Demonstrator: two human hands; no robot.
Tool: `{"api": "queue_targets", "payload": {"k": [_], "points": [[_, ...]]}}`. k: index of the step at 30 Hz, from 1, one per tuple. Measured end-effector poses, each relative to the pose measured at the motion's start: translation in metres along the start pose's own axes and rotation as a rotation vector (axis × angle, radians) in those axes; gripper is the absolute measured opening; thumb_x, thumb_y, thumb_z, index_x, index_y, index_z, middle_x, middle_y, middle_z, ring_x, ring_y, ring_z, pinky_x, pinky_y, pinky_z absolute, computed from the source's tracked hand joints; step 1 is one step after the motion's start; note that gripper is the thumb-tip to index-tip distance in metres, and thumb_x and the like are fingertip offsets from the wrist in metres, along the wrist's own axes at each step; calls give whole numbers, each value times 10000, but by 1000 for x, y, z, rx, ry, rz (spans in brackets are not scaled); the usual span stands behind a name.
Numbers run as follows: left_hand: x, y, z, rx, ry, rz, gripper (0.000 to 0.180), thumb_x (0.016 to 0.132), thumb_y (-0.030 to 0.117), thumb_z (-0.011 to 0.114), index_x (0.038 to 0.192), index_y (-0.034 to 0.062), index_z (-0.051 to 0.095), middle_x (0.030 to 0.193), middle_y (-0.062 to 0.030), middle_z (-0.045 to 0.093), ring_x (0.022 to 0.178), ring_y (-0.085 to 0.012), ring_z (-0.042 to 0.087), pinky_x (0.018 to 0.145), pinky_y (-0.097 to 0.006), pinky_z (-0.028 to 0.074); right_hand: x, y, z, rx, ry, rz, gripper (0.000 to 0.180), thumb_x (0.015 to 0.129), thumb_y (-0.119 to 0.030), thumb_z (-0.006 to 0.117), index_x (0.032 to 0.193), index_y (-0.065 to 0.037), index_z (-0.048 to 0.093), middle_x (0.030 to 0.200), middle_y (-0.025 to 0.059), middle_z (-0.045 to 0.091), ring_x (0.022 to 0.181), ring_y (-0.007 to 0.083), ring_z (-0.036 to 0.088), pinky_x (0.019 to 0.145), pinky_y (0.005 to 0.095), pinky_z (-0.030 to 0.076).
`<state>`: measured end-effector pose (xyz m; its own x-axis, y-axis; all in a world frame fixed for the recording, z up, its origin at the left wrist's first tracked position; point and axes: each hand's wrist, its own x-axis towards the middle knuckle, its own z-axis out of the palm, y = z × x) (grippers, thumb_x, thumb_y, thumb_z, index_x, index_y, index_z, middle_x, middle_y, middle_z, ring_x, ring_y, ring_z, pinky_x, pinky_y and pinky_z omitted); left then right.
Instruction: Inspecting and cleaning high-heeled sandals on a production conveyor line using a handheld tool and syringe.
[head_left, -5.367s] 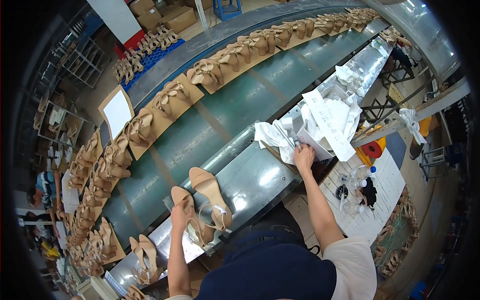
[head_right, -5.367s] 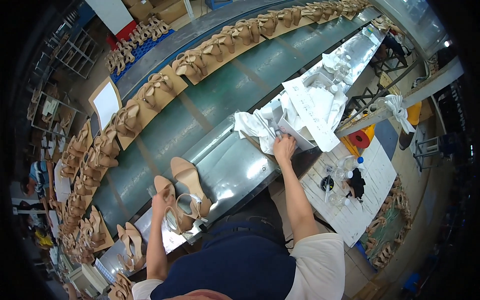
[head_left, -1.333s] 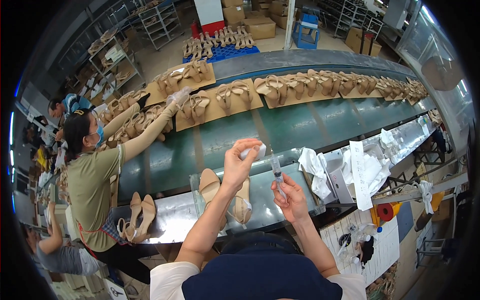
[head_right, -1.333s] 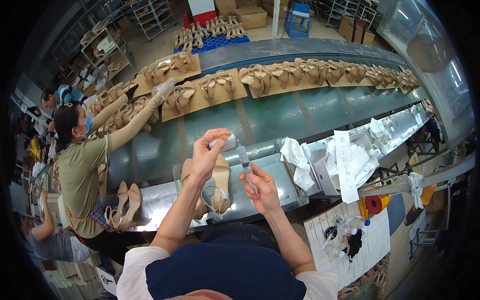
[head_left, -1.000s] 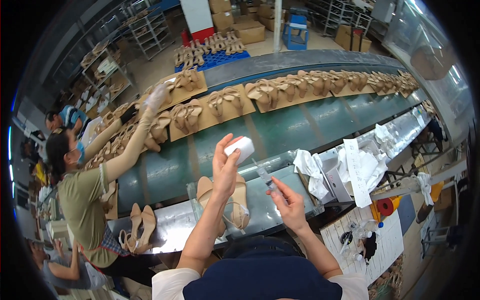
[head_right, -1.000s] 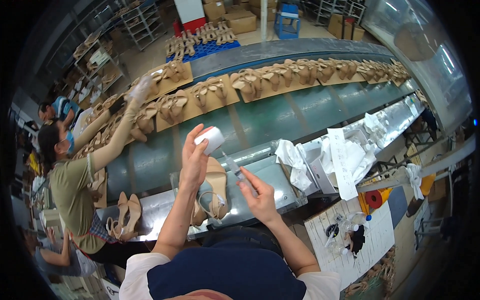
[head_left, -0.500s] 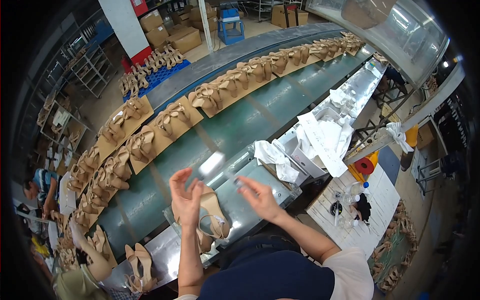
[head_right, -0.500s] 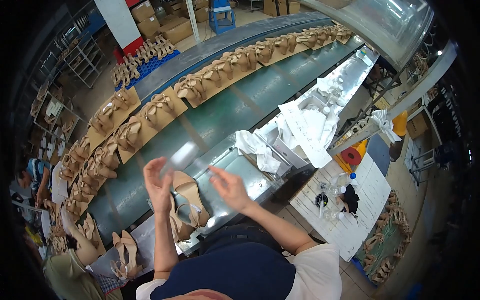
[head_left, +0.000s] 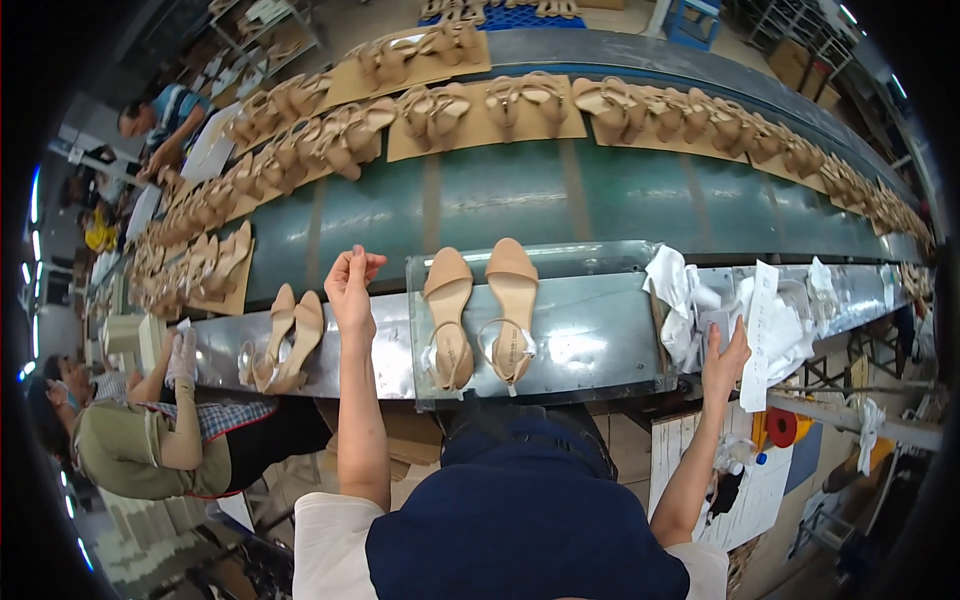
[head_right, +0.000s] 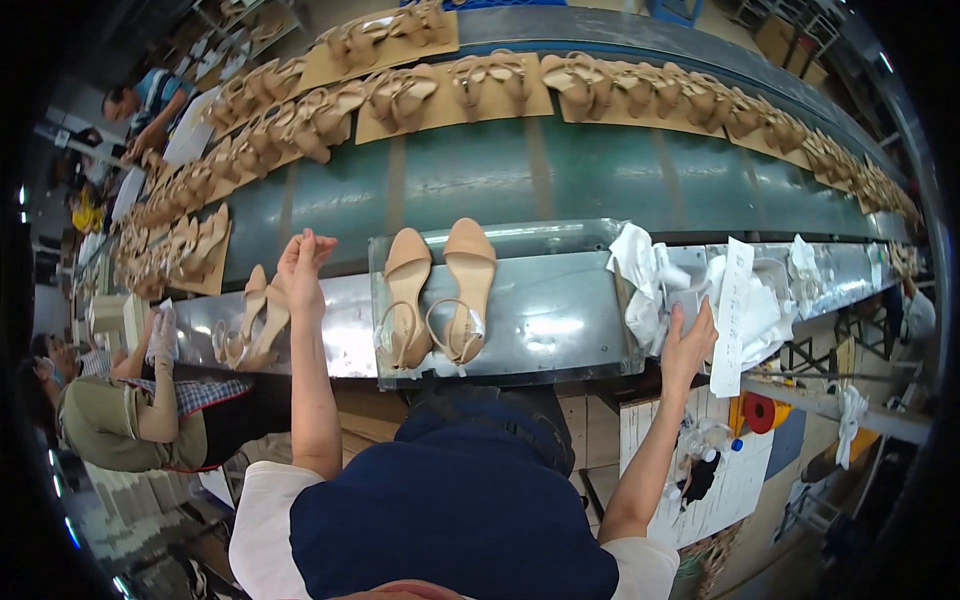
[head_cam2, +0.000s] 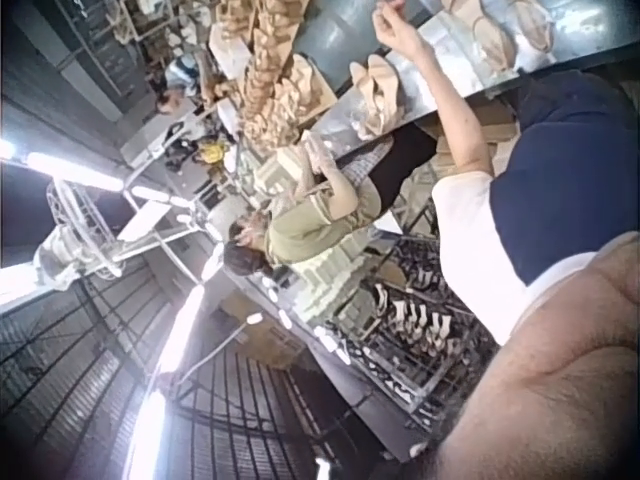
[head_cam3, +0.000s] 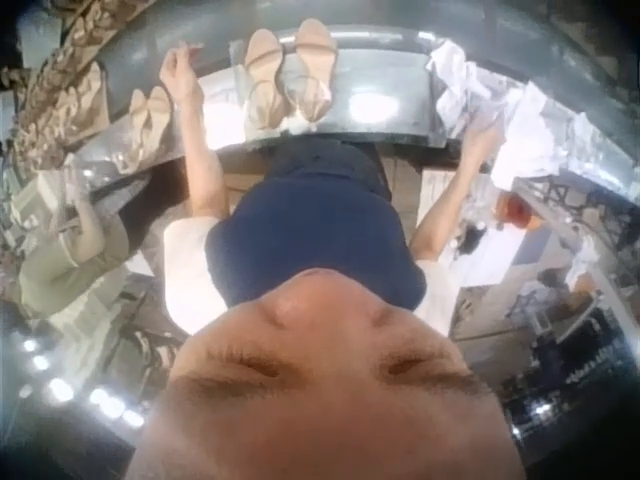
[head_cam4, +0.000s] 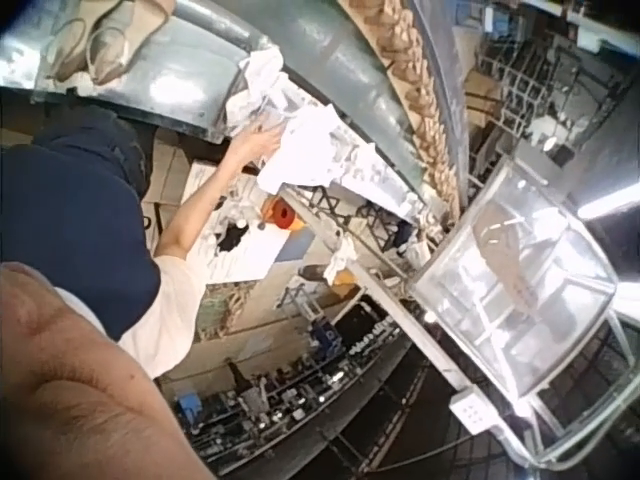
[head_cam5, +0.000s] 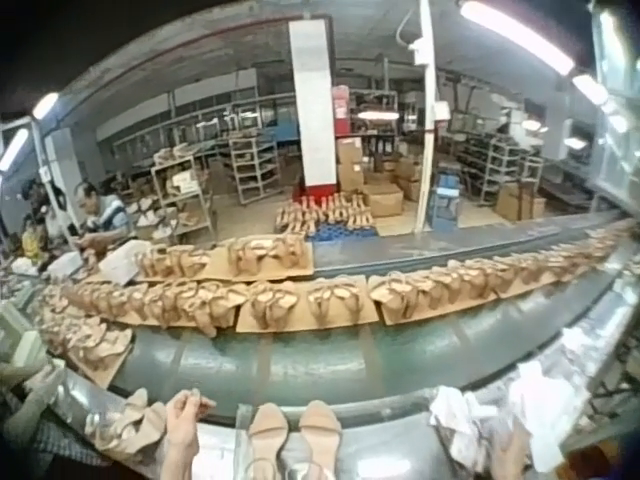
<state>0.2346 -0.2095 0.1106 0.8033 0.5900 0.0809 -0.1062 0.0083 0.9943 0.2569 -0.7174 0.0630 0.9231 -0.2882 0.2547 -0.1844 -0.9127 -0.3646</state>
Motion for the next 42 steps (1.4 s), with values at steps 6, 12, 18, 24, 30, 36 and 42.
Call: {"api": "queue_targets", "payload": {"k": [6, 12, 18, 24, 30, 36, 42], "points": [[-52, -96, -52, 145, 10, -694, 360, 895, 369, 477, 1037, 48, 554, 926, -73, 628, 815, -151, 587, 697, -283, 439, -22, -90, 36, 558, -218, -115, 194, 850, -179, 591, 933, -6, 566, 794, 78, 602, 710, 149, 551, 641, 278, 447], [-105, -147, -21, -348, -151, -981, 465, 885, 381, 485, 1114, -21, 521, 1033, -126, 589, 952, -188, 550, 853, -329, 423, -78, -128, 119, 790, -676, 12, 215, 859, -208, 572, 798, -7, 530, 664, 62, 582, 599, 119, 534, 562, 257, 433], [-100, -134, -7, 218, -8, -529, 314, 792, 176, 627, 1028, -14, 545, 934, -105, 590, 913, -224, 584, 784, -316, 489, -93, -182, 142, 679, -686, -123, 293, 821, -209, 609, 976, 32, 548, 865, 144, 599, 827, 237, 568, 720, 342, 456], [-52, -123, 1, 877, -620, 175, 405, 704, 195, 675, 1028, -9, 545, 1042, -172, 508, 953, -350, 535, 806, -380, 458, -64, -198, 172, 510, -806, -767, 393, 791, -161, 597, 1120, 24, 488, 1050, 197, 545, 944, 329, 527, 804, 393, 433], [-54, -152, 33, 1089, -681, 305, 748, 715, 219, 558, 1350, -27, 247, 1358, -255, 274, 1280, -415, 207, 1063, -485, 145, -79, -225, 198, 301, -488, -888, 619, 782, -267, 584, 1288, -3, 345, 1262, 233, 407, 1205, 391, 355, 988, 459, 291], [-48, -151, 18, 1013, -752, 358, 636, 675, 73, 528, 1287, -23, 383, 1302, -225, 386, 1222, -400, 319, 1033, -468, 226, -84, -231, 212, 300, -659, -857, 538, 761, -210, 578, 1230, 4, 423, 1229, 150, 465, 1183, 303, 404, 992, 388, 327], [-54, -145, 35, 893, -709, 465, 507, 711, 44, 523, 1207, -45, 460, 1215, -258, 452, 1139, -408, 414, 994, -432, 303, -86, -213, 223, 339, -544, -792, 641, 750, -296, 611, 1264, 20, 394, 1267, 194, 411, 1210, 331, 361, 1033, 432, 265]]}}
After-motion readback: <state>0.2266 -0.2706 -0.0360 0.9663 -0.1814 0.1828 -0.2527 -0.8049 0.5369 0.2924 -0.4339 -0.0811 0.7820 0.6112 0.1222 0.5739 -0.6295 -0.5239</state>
